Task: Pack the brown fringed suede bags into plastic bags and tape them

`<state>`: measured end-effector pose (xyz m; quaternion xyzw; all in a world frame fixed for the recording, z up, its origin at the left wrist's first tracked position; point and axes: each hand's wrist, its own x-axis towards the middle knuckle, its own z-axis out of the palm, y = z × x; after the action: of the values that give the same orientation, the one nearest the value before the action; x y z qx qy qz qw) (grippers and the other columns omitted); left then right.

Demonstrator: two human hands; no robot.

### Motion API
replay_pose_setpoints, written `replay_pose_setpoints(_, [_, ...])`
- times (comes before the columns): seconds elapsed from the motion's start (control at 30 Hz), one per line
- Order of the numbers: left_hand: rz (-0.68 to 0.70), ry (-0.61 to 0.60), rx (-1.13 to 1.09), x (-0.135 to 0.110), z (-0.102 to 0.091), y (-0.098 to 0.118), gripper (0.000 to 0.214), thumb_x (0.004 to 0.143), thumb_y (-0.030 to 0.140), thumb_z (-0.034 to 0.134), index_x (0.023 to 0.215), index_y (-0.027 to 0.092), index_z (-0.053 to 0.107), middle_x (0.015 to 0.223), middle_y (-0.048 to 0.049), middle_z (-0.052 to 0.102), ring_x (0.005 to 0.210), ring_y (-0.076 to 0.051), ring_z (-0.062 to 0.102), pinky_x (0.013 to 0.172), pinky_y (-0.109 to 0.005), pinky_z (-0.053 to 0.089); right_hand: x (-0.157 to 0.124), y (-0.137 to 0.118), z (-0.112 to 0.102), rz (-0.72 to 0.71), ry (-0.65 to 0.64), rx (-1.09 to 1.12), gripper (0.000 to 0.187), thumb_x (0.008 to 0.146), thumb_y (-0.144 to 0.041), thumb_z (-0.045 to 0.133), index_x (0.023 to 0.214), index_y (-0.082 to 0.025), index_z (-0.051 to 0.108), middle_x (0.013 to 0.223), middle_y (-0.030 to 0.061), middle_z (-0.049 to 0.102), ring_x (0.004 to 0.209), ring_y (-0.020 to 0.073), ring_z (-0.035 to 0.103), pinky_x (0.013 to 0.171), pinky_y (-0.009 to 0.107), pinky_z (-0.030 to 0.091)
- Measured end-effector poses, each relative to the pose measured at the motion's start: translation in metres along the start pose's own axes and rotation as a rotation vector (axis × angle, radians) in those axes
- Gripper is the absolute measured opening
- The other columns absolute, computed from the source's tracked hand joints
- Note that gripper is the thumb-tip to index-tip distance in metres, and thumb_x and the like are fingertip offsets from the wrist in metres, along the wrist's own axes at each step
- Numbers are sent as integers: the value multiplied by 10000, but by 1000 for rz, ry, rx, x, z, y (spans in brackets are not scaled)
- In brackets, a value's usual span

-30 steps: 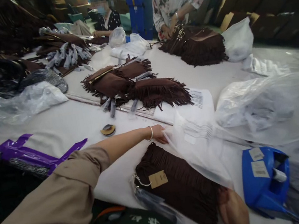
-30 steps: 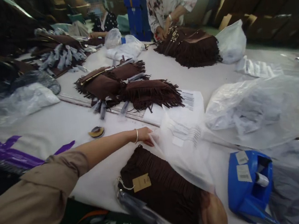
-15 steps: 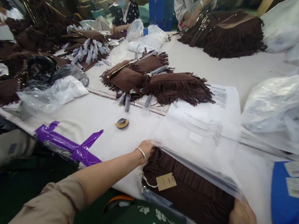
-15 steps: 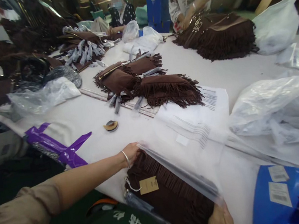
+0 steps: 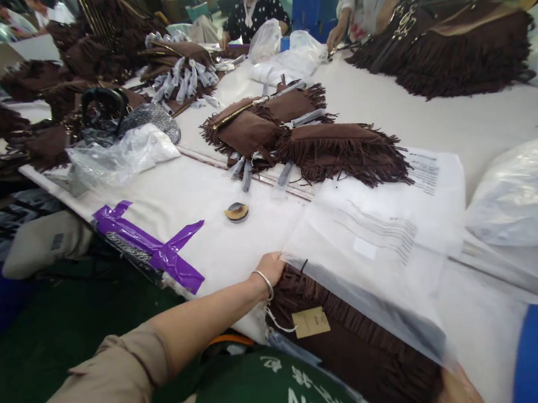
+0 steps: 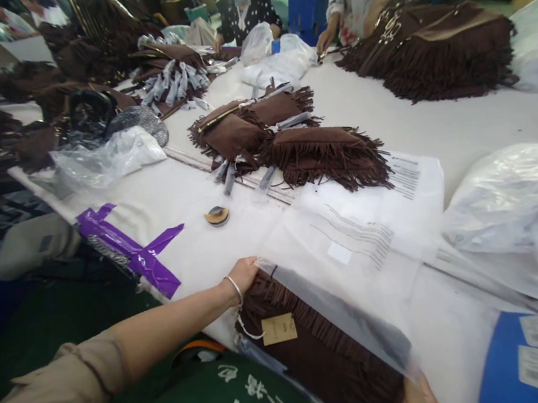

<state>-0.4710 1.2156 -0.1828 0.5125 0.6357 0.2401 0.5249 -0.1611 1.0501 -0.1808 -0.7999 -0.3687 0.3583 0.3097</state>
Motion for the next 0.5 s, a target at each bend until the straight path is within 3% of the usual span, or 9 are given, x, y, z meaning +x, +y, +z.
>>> replay_pose_setpoints(0.13, [121, -48, 47, -17, -15, -5, 267, 822, 357, 499, 841, 151, 669, 786, -18, 681, 807, -186, 596, 767, -261, 445, -8, -4, 3, 61, 16, 19, 542, 771, -558, 442, 1113, -177, 620, 955, 78, 690, 1090, 320, 537, 856, 390, 471])
replay_pose_setpoints(0.3, [321, -112, 159, -44, -35, -14, 368, 910, 404, 374, 946, 157, 645, 892, -22, 672, 836, -171, 590, 780, -238, 439, -13, -4, 7, 191, 50, -8, 659, 803, -634, 339, 1163, -146, 598, 938, 101, 694, 1055, 317, 555, 833, 386, 470])
replay_pose_setpoints(0.4, [310, -97, 212, -57, -39, -18, 391, 913, 423, 363, 924, 158, 650, 859, -24, 667, 817, -172, 592, 782, -238, 438, -10, 4, 1, 173, 9, -96, 606, 829, -589, 328, 1145, -156, 612, 941, 103, 691, 1063, 314, 556, 823, 377, 469])
replay_pose_setpoints(0.5, [176, -82, 87, -71, -37, -22, 392, 880, 462, 413, 913, 164, 665, 872, -20, 681, 854, -187, 597, 817, -249, 445, -13, 23, -10, 54, -68, -174, 528, 846, -515, 322, 1142, -190, 616, 899, 96, 693, 996, 307, 598, 785, 373, 482])
